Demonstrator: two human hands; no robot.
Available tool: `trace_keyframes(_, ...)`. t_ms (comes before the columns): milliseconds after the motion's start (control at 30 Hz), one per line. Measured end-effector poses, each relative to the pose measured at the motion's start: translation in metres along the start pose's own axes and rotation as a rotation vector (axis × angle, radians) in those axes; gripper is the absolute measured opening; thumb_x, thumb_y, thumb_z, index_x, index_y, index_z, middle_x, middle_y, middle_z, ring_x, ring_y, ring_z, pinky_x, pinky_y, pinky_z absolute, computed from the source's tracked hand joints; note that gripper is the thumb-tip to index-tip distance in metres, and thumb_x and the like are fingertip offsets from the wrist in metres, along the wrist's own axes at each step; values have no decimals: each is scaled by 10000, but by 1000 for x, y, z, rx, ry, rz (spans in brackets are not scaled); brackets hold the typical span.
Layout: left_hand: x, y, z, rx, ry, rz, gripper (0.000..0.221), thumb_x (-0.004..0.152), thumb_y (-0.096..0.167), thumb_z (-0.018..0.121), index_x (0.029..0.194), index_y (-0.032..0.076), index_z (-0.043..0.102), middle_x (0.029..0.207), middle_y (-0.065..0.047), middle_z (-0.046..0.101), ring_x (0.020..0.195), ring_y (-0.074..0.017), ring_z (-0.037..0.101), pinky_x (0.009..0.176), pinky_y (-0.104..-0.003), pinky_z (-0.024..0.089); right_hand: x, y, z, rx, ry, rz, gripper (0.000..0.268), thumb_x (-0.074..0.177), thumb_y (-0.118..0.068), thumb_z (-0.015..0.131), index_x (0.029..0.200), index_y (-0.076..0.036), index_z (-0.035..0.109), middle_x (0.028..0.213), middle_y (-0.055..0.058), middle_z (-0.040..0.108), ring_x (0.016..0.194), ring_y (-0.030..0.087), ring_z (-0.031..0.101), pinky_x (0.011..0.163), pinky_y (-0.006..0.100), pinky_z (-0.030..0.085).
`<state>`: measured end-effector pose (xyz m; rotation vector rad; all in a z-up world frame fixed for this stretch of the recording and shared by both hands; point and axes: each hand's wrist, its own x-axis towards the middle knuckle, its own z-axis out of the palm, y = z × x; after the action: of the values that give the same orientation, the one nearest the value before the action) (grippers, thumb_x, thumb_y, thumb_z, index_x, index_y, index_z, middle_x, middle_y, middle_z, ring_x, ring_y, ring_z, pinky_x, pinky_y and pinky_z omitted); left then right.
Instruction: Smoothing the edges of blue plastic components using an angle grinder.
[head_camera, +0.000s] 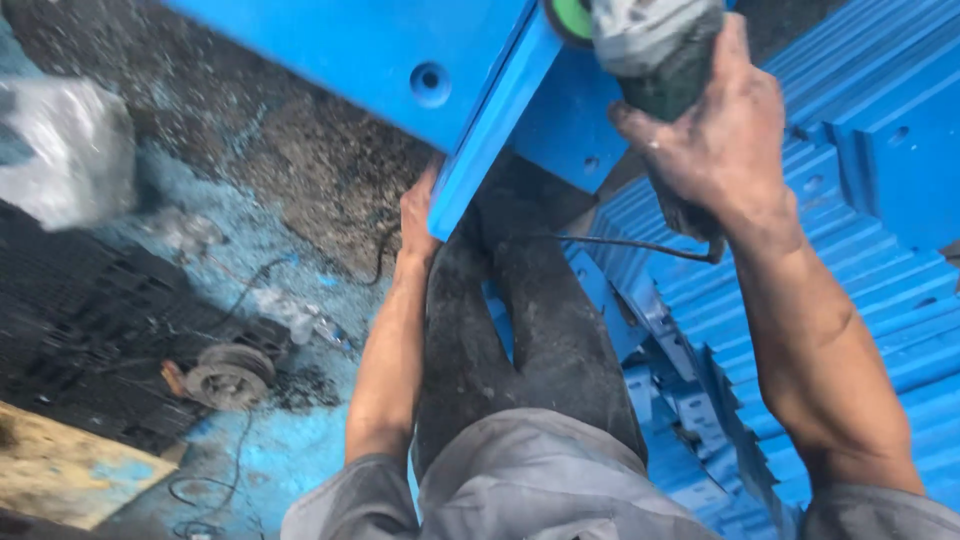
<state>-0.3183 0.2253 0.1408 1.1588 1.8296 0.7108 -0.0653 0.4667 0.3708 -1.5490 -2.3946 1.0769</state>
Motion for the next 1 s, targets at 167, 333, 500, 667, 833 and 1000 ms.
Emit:
trace_keyframes(167,-5,-21,10,41,30,-25,407,968,189,613,1348,42,626,1189,-250,718,1081,-410,716,899,-456,572,-29,-28,5,-35,-239,64,771,783,-346,893,1312,-34,427,1113,221,687,941,393,720,796,493,602)
trace_keyframes(333,-3,7,1,115,-25,-118,313,956,172,611,1239,58,679,1047,-227,735,964,-422,726,783,-475,580,-20,-13,-2,-3,-438,23,860,703,-367,890,1358,-66,420,1078,216,675,857,392,714,706,503,602)
trace_keyframes(500,-3,-12,9,239,58,-71,212,905,183,728,1048,49,648,916,-224,704,902,-451,702,753,-508,571,58,45,-35,-204,-6,-31,732,862,-420,915,1316,-33,490,1017,211,692,910,416,702,781,519,580)
trace_keyframes(667,-4,-2,8,194,76,-50,230,896,161,710,1093,54,657,911,-242,697,872,-474,688,710,-519,557,52,34,-33,-216,82,-112,724,799,-373,899,1295,-34,495,1015,223,698,899,411,703,743,494,575)
trace_keyframes(833,5,16,-3,106,41,-49,260,907,124,638,1153,40,637,931,-254,698,893,-492,678,706,-520,556,30,18,-29,16,-276,4,867,691,-398,907,1327,3,475,1109,252,674,930,434,697,761,521,578)
trace_keyframes(1000,-2,-6,3,224,10,-158,221,890,161,677,1031,4,614,862,-261,689,849,-488,682,699,-522,557,91,72,-62,-123,16,124,720,839,-373,909,1286,2,487,1043,233,714,947,430,720,827,502,590)
